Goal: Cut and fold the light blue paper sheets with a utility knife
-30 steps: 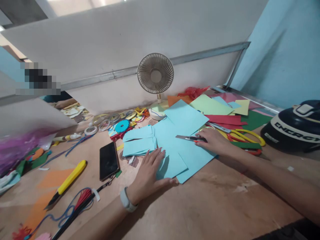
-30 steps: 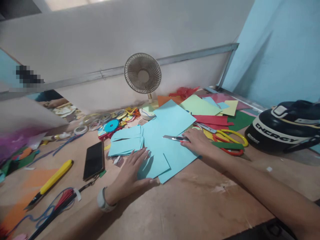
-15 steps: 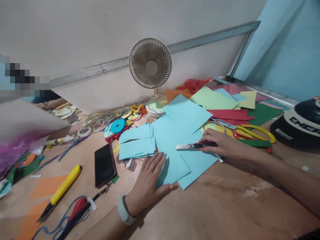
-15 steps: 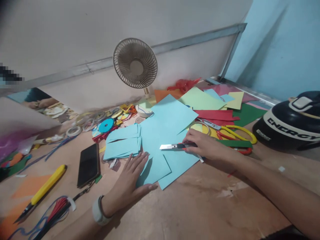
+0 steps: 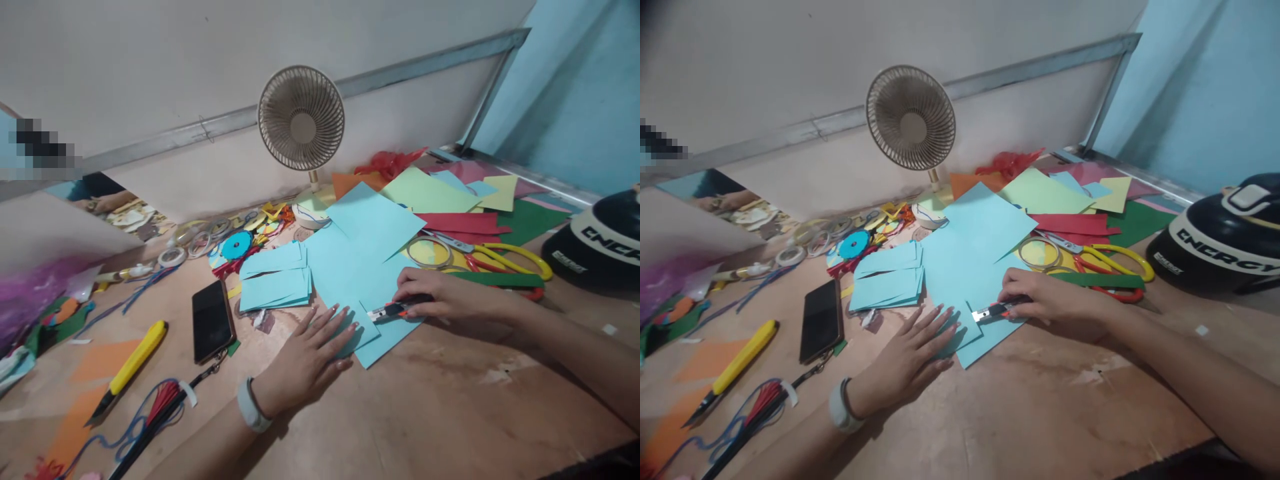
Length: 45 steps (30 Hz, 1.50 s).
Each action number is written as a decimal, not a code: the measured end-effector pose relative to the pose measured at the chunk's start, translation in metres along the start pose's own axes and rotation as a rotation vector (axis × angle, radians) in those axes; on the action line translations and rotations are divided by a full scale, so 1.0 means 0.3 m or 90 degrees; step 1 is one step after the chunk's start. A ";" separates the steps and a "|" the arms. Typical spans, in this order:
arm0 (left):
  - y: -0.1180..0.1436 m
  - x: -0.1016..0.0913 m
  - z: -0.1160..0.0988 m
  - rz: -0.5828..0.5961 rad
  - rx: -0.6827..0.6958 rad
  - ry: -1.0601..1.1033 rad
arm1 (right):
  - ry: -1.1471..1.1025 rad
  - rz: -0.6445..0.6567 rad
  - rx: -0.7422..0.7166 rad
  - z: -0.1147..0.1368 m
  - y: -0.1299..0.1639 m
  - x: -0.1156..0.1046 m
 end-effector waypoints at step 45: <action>0.025 0.009 0.052 0.062 -0.147 0.027 | 0.095 0.015 -0.180 -0.032 -0.167 0.028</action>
Point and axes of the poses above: each hand's wrist, its own y-axis away from the middle knuckle, its own x-axis out of the palm, z = x × y, the point moved 4 cm from there along -y, towards the middle knuckle, and after that the axes turned 14 degrees about -x, right-handed, at the moved point
